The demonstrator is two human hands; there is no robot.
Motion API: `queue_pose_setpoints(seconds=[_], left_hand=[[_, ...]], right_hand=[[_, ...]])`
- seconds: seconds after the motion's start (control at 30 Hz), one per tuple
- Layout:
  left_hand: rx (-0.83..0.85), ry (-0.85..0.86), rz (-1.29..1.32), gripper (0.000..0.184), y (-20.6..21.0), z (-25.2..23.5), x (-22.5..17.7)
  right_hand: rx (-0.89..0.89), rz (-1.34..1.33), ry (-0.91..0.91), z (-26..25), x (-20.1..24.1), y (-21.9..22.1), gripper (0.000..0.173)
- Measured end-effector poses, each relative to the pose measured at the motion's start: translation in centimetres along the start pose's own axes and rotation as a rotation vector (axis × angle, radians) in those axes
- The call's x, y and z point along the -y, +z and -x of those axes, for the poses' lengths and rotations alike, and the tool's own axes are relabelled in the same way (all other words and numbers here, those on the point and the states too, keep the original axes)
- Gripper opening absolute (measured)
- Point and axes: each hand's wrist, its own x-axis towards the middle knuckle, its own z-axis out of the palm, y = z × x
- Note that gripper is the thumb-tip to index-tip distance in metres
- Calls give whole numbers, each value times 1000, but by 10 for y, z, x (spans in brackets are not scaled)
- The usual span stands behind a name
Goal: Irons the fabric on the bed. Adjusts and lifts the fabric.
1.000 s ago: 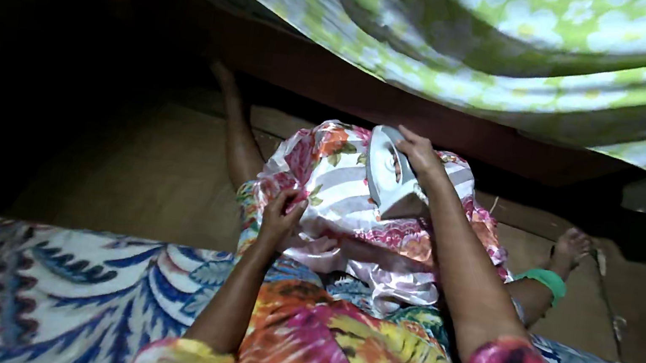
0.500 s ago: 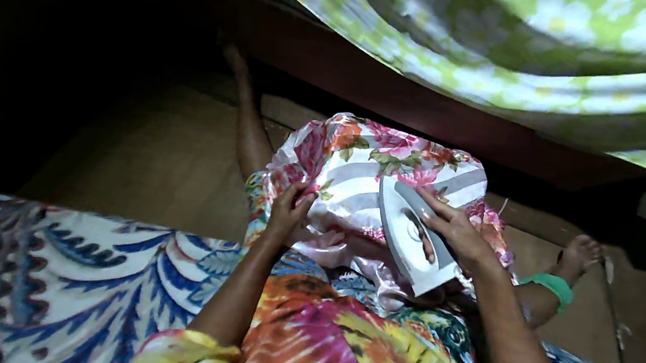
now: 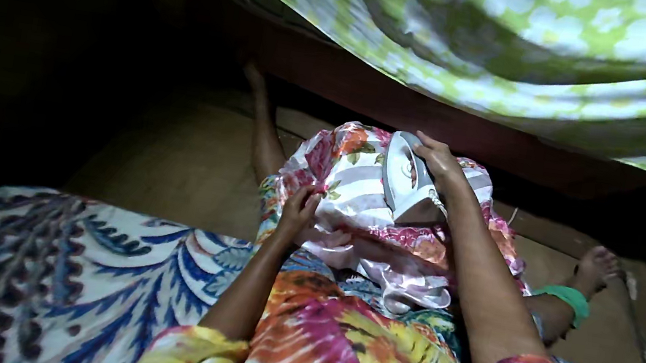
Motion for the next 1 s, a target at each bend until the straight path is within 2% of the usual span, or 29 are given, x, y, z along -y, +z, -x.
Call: queue_pose_setpoints(seconds=[0.17, 0.3, 0.4, 0.57, 0.67, 0.87, 1.0], left_hand=[[-7, -3, 10, 32, 2, -3, 5], [-6, 7, 11, 35, 6, -8, 10], [-43, 26, 9, 34, 9, -11, 7], [-64, 33, -24, 35, 8, -8, 5], [-64, 42, -50, 35, 7, -6, 2], [-59, 38, -43, 36, 6, -4, -6], [-37, 7, -44, 36, 3, -2, -2]], right_hand=[[207, -53, 5, 70, -28, -5, 52], [354, -106, 54, 113, -37, 9, 54], [375, -73, 4, 111, -29, 33, 54], [349, 151, -53, 76, 0, 74, 53], [346, 241, -67, 62, 12, 84, 55], [313, 306, -88, 69, 5, 53, 51], [80, 320, -47, 89, -6, -5, 46]])
